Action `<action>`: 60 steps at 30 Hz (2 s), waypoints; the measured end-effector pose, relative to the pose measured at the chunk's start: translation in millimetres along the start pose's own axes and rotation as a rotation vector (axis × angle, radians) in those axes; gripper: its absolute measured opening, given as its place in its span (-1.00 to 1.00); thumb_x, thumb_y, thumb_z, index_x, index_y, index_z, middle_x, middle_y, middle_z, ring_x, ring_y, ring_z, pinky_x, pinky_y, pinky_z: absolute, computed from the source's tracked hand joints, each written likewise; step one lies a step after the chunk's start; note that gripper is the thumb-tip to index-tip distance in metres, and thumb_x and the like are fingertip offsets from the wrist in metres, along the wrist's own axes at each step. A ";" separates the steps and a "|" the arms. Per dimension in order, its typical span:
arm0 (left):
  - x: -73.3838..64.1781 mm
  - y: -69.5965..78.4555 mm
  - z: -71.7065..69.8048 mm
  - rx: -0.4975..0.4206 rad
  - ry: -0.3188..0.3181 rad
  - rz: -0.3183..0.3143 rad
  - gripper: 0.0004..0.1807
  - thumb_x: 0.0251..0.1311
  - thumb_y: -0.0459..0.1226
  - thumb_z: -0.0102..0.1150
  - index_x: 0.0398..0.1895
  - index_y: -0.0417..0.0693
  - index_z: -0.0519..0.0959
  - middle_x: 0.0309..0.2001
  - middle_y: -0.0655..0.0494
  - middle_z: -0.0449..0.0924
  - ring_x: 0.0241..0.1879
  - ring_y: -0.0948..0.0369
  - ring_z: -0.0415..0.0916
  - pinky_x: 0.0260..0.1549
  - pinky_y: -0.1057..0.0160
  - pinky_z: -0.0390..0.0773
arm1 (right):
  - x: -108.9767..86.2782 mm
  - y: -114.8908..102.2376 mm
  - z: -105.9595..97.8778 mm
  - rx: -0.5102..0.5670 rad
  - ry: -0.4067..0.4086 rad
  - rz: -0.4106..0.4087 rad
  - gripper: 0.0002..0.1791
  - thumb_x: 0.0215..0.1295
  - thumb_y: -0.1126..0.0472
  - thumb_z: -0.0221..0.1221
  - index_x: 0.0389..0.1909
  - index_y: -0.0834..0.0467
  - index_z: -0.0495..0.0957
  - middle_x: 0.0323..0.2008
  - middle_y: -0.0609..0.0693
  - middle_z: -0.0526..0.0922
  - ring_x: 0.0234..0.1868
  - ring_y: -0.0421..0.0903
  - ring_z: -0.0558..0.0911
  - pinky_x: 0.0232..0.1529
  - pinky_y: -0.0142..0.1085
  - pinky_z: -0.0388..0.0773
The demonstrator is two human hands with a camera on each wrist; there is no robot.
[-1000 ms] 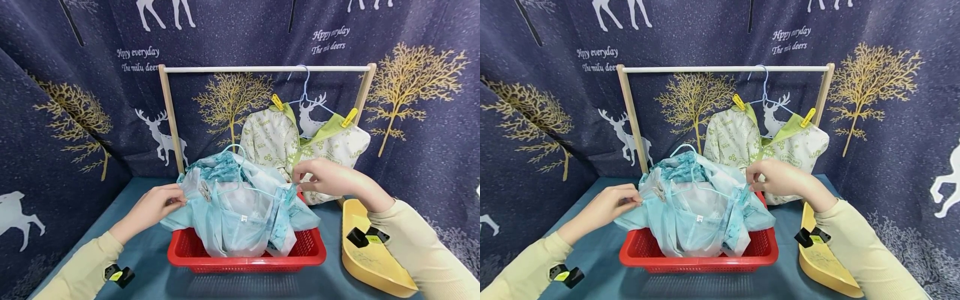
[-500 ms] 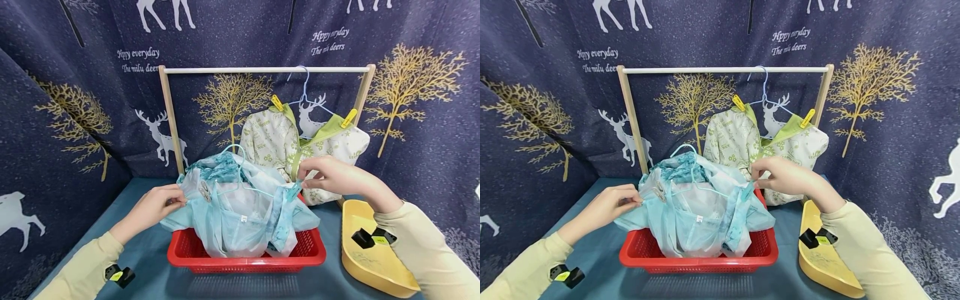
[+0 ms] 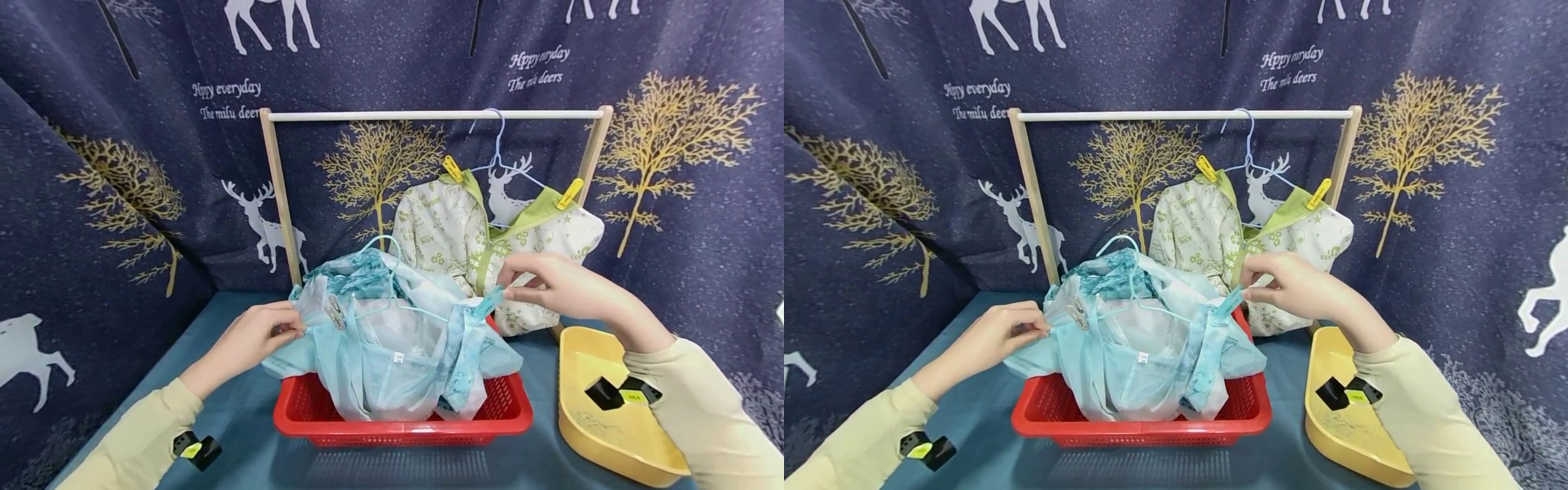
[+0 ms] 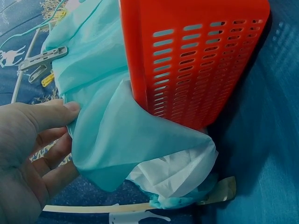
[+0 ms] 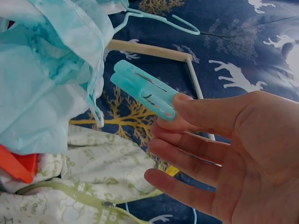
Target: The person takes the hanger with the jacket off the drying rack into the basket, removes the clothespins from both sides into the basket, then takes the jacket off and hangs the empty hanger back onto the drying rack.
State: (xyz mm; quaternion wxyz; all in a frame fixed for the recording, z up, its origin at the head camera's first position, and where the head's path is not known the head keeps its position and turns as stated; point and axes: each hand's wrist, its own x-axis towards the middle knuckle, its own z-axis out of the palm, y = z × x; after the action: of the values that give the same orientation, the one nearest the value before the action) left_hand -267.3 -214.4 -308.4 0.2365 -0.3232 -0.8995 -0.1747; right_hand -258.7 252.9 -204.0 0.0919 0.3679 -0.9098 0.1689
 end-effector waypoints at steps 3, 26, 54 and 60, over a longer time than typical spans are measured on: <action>0.7 0.8 -0.8 -0.003 0.002 0.012 -0.74 0.05 -0.39 0.42 -0.49 0.21 0.59 -0.43 0.37 0.55 -0.43 0.46 0.44 -0.45 0.41 0.48 | -5.4 3.6 -3.1 0.005 0.017 0.007 -0.92 0.40 0.19 0.18 -0.28 -0.09 0.56 -0.30 -0.22 0.61 -0.33 -0.33 0.56 -0.32 -0.33 0.53; 0.1 2.3 0.6 -0.006 0.001 0.001 -0.75 0.06 -0.38 0.41 -0.49 0.22 0.60 -0.42 0.38 0.58 -0.42 0.46 0.47 -0.44 0.41 0.49 | -76.4 63.3 -13.4 -0.104 0.172 0.242 -0.90 0.33 0.20 0.26 -0.24 -0.10 0.60 -0.26 -0.19 0.67 -0.23 -0.55 0.52 -0.30 -0.40 0.56; -3.1 -1.4 1.1 -0.012 0.011 0.006 -0.76 0.07 -0.36 0.41 -0.47 0.24 0.61 -0.41 0.40 0.55 -0.43 0.49 0.45 -0.46 0.41 0.48 | -125.6 122.2 -27.5 -0.166 0.079 0.529 -0.79 0.42 0.09 0.16 -0.13 0.14 0.62 -0.25 0.03 0.71 -0.32 -0.34 0.56 -0.31 -0.06 0.57; -1.9 -1.8 1.0 -0.007 0.011 0.006 -0.75 0.07 -0.36 0.41 -0.48 0.24 0.60 -0.42 0.40 0.55 -0.44 0.49 0.45 -0.46 0.40 0.49 | -129.6 126.7 -25.8 -0.148 0.065 0.540 -0.71 0.45 0.07 0.13 -0.05 0.21 0.59 -0.23 0.07 0.70 -0.37 -0.43 0.50 -0.37 -0.18 0.55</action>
State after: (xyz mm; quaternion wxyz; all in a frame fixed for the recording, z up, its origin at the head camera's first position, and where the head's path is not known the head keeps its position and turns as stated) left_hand -267.5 -216.2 -310.5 0.2407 -0.3257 -0.8966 -0.1790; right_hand -254.1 430.5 -248.3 0.0994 0.0989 -0.9812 0.1323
